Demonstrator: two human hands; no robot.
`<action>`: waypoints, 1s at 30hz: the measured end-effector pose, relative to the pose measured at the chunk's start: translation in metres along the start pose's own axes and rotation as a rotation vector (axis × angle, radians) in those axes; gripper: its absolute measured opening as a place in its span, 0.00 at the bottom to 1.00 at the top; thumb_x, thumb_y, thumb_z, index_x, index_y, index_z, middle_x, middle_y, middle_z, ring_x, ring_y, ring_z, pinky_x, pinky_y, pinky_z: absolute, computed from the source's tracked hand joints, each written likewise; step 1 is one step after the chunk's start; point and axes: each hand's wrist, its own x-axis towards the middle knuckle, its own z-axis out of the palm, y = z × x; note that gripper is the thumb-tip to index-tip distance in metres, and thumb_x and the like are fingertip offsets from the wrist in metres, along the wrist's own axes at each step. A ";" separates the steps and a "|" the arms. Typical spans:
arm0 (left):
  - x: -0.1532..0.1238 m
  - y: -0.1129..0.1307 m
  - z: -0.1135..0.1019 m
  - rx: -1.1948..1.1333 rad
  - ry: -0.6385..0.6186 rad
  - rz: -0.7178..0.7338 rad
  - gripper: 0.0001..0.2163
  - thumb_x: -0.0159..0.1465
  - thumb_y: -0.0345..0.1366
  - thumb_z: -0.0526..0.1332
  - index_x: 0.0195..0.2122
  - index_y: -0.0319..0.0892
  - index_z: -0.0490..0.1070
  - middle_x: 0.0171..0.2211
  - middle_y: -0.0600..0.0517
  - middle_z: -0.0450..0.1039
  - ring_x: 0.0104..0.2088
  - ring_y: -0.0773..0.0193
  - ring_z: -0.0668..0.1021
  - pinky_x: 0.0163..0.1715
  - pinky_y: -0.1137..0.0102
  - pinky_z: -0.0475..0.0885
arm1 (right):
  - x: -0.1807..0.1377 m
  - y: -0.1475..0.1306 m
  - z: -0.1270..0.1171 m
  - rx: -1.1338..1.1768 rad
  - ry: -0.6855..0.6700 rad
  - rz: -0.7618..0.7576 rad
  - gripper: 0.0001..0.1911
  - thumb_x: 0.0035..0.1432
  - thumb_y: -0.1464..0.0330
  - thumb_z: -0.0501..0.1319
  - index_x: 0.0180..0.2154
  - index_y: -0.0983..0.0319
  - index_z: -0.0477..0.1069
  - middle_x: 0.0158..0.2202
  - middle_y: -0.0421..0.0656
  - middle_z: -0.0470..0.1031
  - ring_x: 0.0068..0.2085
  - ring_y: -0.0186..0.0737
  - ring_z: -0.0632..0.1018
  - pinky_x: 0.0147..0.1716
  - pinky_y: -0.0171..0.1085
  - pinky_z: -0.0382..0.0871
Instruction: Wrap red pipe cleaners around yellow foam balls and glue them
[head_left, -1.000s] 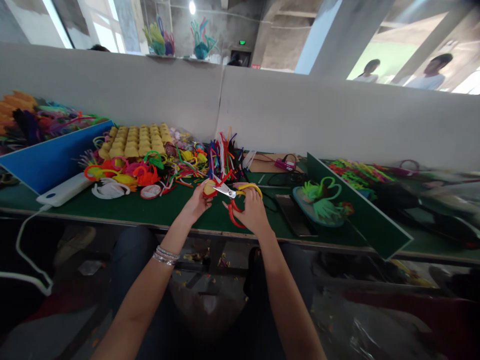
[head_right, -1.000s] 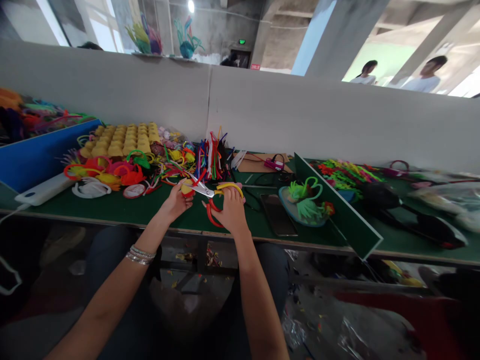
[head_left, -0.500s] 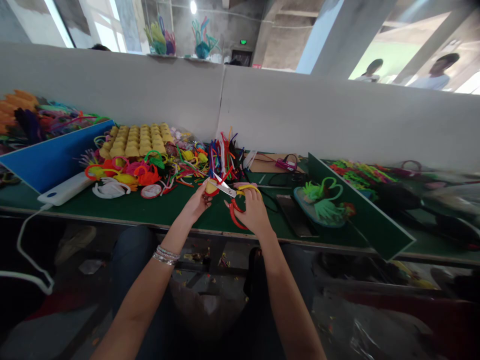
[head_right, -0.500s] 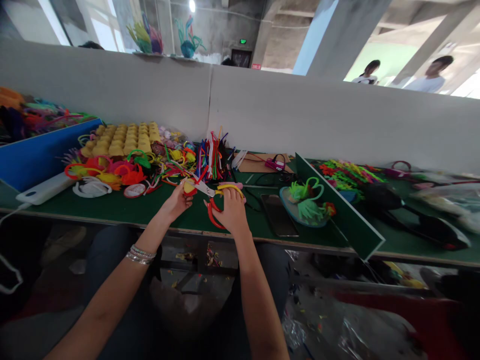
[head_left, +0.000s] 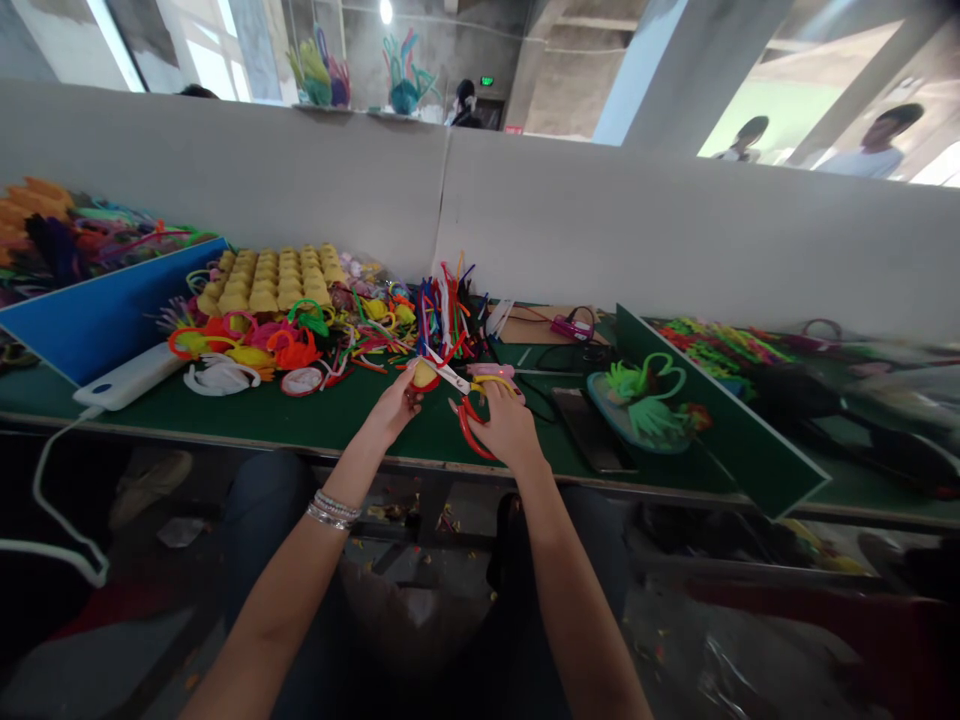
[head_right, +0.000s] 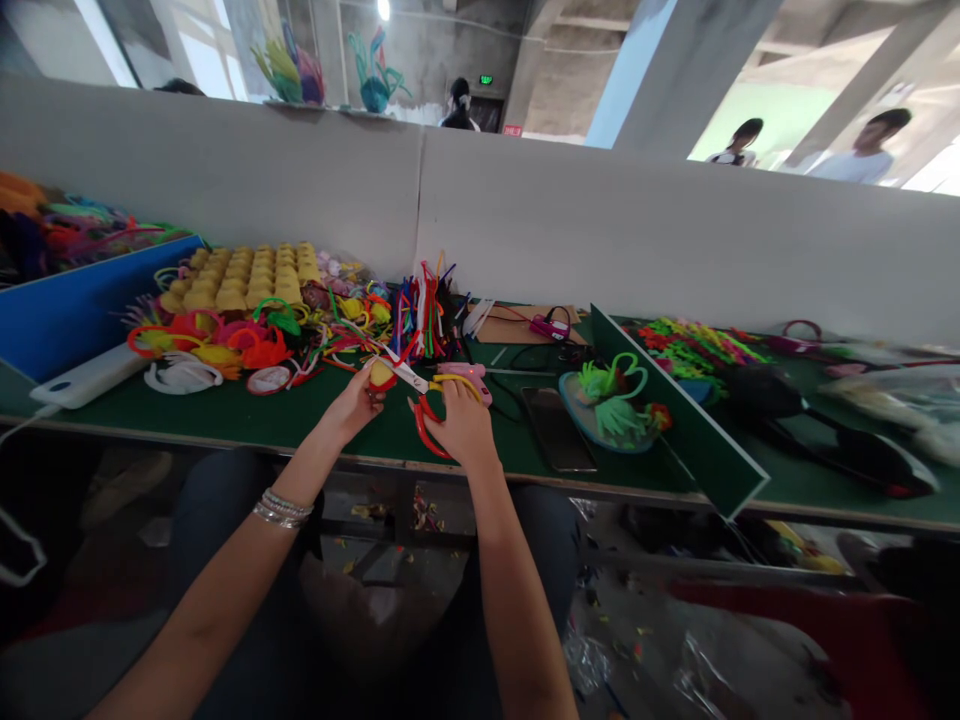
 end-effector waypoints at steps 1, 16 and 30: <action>0.000 0.000 0.000 0.001 0.005 -0.006 0.12 0.57 0.44 0.61 0.37 0.43 0.69 0.23 0.56 0.66 0.17 0.76 0.65 0.16 0.80 0.57 | 0.000 0.000 0.000 -0.015 -0.022 0.013 0.24 0.57 0.54 0.54 0.48 0.64 0.63 0.46 0.53 0.71 0.49 0.48 0.72 0.42 0.40 0.67; 0.001 -0.003 0.002 -0.007 0.021 -0.026 0.14 0.56 0.47 0.61 0.34 0.40 0.68 0.24 0.55 0.68 0.17 0.77 0.64 0.16 0.80 0.57 | 0.002 -0.004 0.000 -0.071 -0.021 0.056 0.27 0.56 0.52 0.53 0.49 0.65 0.62 0.48 0.54 0.71 0.50 0.51 0.71 0.43 0.42 0.67; -0.002 0.003 0.000 -0.094 0.045 -0.060 0.15 0.59 0.46 0.59 0.40 0.41 0.69 0.23 0.55 0.68 0.16 0.78 0.64 0.15 0.81 0.55 | 0.011 -0.010 0.004 -0.065 -0.094 0.043 0.26 0.57 0.52 0.53 0.48 0.65 0.64 0.46 0.53 0.74 0.49 0.49 0.73 0.40 0.40 0.67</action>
